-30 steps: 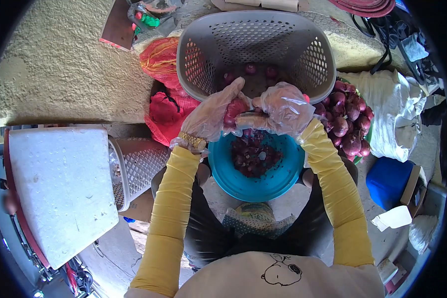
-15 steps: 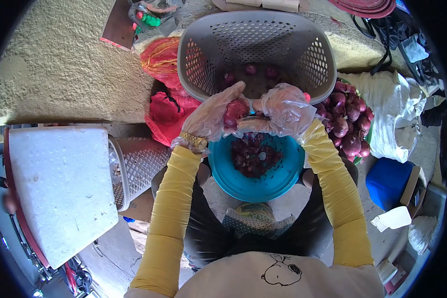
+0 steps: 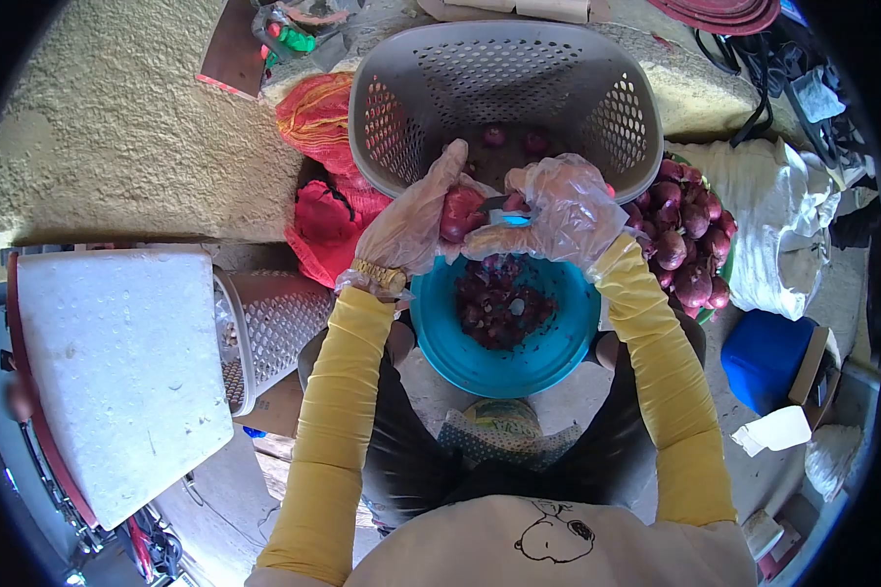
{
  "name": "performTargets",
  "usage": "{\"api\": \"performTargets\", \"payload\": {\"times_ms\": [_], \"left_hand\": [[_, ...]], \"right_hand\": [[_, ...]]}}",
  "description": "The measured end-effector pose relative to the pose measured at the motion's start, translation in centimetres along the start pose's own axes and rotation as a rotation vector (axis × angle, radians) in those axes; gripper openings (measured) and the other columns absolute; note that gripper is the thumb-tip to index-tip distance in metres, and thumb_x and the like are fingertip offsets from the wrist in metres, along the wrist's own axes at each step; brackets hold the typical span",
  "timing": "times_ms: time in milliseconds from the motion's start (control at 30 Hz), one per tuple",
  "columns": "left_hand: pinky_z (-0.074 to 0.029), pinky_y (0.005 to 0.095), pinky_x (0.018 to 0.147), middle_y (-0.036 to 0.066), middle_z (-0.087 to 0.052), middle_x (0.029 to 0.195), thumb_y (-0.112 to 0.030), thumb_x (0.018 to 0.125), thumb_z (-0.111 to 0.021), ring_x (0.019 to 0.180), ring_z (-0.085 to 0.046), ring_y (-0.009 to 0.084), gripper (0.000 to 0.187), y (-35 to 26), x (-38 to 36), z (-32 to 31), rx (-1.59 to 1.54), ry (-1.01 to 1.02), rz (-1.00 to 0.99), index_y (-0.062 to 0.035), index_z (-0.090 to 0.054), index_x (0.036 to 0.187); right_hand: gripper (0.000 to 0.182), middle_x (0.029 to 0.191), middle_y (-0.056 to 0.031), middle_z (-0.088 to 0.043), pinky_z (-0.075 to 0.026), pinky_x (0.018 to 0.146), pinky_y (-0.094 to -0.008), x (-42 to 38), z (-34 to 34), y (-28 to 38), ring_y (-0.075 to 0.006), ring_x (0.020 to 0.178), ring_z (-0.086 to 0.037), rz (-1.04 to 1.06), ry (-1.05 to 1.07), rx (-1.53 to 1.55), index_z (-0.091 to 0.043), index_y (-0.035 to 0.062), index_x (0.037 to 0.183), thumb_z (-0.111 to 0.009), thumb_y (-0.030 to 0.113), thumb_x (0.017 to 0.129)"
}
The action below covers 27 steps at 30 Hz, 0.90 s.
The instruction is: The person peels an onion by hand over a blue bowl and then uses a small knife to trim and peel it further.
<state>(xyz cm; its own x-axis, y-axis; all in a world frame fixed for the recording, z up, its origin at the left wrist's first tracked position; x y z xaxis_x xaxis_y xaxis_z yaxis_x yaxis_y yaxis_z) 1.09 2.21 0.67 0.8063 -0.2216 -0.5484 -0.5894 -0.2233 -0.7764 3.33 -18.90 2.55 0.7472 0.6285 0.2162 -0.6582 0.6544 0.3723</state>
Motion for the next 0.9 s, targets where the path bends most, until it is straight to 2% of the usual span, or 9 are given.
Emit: {"api": "performTargets", "payload": {"times_ms": [167, 233, 367, 433, 467, 533, 633, 867, 900], "left_hand": [[-0.045, 0.0245, 0.048, 0.002, -0.066, 0.084, -0.063, 0.094, -0.066, 0.065, -0.061, 0.0099, 0.058, 0.9, 0.5, 0.3, 0.068, -0.039, -0.058, -0.0054, -0.066, 0.104], [-0.044, 0.0247, 0.048, 0.003, -0.066, 0.085, -0.065, 0.094, -0.066, 0.066, -0.061, 0.0101, 0.061, 1.3, 0.8, 0.5, 0.139, -0.08, -0.086, -0.0052, -0.066, 0.105], [-0.043, 0.0243, 0.05, 0.002, -0.067, 0.085, -0.067, 0.093, -0.065, 0.065, -0.06, 0.0098, 0.063, 1.7, 0.7, 0.3, 0.15, -0.093, -0.117, -0.0053, -0.067, 0.107], [-0.04, 0.0242, 0.05, 0.002, -0.067, 0.084, -0.066, 0.094, -0.065, 0.065, -0.058, 0.0092, 0.062, 1.5, 0.5, 0.1, 0.143, -0.075, -0.111, -0.0064, -0.067, 0.108], [-0.039, 0.0241, 0.05, 0.001, -0.067, 0.084, -0.066, 0.094, -0.065, 0.064, -0.057, 0.0089, 0.061, 1.3, 0.4, 0.1, 0.14, -0.067, -0.109, -0.0069, -0.067, 0.109], [-0.036, 0.024, 0.05, 0.001, -0.067, 0.084, -0.066, 0.094, -0.065, 0.063, -0.054, 0.0084, 0.06, 1.1, 0.3, -0.1, 0.132, -0.049, -0.102, -0.0079, -0.068, 0.11], [-0.034, 0.0239, 0.05, 0.0, -0.067, 0.084, -0.066, 0.095, -0.064, 0.063, -0.052, 0.0078, 0.059, 1.0, 0.0, -0.3, 0.125, -0.031, -0.096, -0.009, -0.068, 0.111], [-0.037, 0.0233, 0.053, -0.001, -0.069, 0.097, -0.058, 0.098, -0.064, 0.069, -0.055, 0.0071, 0.054, 1.6, 0.4, -0.2, 0.104, -0.008, -0.149, -0.0123, -0.064, 0.127], [-0.039, 0.0232, 0.054, -0.001, -0.07, 0.101, -0.054, 0.099, -0.065, 0.071, -0.057, 0.0071, 0.052, 2.0, 0.8, 0.0, 0.093, 0.019, -0.191, -0.0122, -0.063, 0.131]], "right_hand": [[0.072, 0.078, -0.0119, -0.07, -0.052, 0.076, -0.0462, -0.2, 0.2, 0.3, -0.0356, 0.077, -0.068, 0.028, -0.022, -0.032, -0.072, 0.0034, 0.095, -0.083, 0.07, 0.068], [0.068, 0.087, -0.0131, -0.069, -0.053, 0.079, -0.0461, -0.3, 0.0, -0.1, -0.0353, 0.086, -0.069, 0.013, 0.05, -0.011, -0.066, 0.009, 0.096, -0.067, 0.076, 0.08], [0.066, 0.087, -0.0128, -0.068, -0.053, 0.079, -0.0464, -0.2, -0.2, -0.2, -0.0356, 0.087, -0.069, 0.035, 0.07, 0.02, -0.066, 0.0087, 0.095, -0.069, 0.073, 0.079], [0.071, 0.075, -0.0097, -0.069, -0.053, 0.069, -0.0412, -0.3, -0.5, -0.1, -0.032, 0.07, -0.067, 0.08, -0.087, 0.022, -0.073, 0.002, 0.09, -0.087, 0.067, 0.064], [0.071, 0.075, -0.0097, -0.069, -0.053, 0.069, -0.0412, -0.4, -0.6, -0.2, -0.032, 0.07, -0.067, 0.082, -0.088, 0.022, -0.073, 0.002, 0.09, -0.087, 0.067, 0.064], [0.065, 0.084, -0.013, -0.067, -0.052, 0.077, -0.0464, -0.7, -0.8, -0.5, -0.0369, 0.084, -0.068, 0.077, -0.092, 0.076, -0.066, 0.0075, 0.092, -0.068, 0.072, 0.081], [0.067, 0.084, -0.0139, -0.067, -0.052, 0.078, -0.0468, -0.4, -0.6, -0.5, -0.0376, 0.084, -0.068, 0.058, -0.004, 0.102, -0.067, 0.0065, 0.093, -0.066, 0.072, 0.083], [0.068, 0.085, -0.0159, -0.07, -0.053, 0.08, -0.0472, -0.2, -0.2, -0.3, -0.0385, 0.086, -0.068, 0.041, 0.035, 0.089, -0.071, 0.0051, 0.095, -0.062, 0.072, 0.087], [0.063, 0.078, -0.0131, -0.069, -0.053, 0.073, -0.0439, -0.2, -0.5, -0.3, -0.0359, 0.077, -0.068, 0.076, -0.107, 0.079, -0.072, 0.0044, 0.087, -0.074, 0.067, 0.078]]}}
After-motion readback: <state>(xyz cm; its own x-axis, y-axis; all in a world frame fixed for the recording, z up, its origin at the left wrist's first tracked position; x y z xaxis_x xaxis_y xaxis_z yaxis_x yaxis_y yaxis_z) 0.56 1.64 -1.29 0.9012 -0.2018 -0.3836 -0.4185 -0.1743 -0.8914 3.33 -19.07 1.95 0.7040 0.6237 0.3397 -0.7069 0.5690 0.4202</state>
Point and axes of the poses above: each hand's wrist, its own x-axis towards the middle knuckle, its own z-axis out of the back of the hand, y = z × x, the point moved 1 cm from there along x, towards the middle knuckle
